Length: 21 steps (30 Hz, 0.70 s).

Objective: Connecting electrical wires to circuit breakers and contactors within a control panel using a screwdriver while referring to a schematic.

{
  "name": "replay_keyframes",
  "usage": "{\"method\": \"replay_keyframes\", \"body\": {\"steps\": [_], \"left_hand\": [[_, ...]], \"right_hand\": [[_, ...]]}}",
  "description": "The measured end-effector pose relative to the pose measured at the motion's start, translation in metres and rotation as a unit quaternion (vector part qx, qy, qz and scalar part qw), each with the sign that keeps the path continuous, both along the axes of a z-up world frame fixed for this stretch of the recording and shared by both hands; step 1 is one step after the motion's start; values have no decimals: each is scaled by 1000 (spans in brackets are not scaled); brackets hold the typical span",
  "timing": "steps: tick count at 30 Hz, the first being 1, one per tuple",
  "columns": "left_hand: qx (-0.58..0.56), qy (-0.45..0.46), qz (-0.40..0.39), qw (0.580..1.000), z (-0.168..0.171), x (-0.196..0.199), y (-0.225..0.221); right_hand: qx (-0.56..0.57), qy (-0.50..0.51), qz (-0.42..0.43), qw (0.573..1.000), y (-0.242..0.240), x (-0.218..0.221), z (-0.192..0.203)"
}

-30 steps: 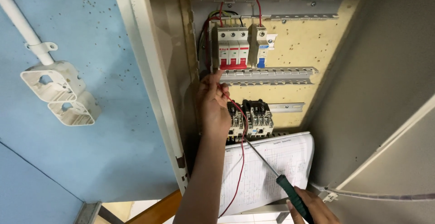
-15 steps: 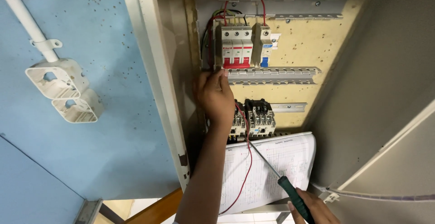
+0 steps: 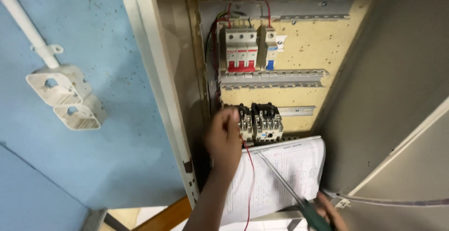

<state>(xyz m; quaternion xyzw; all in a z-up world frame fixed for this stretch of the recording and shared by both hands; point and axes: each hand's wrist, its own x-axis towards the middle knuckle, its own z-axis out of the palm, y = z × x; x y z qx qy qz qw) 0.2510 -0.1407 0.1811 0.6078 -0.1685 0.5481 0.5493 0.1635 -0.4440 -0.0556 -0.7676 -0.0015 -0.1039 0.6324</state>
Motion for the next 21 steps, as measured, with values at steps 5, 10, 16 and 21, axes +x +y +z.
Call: {"method": "replay_keyframes", "body": {"steps": [5,10,16,21], "left_hand": [[168,97,-15,981,24,-92,20],[169,197,-184,948,-12,-115,-13],[233,149,-182,944,-62,-105,0],[352,195,-162,901,-99,-109,30]], "right_hand": [[-70,139,148,977,-19,32,-41],[100,21,228,968,59,-1,18],[254,-96,98,957,124,-16,97],[175,-41,82,980,126,-9,65]]}}
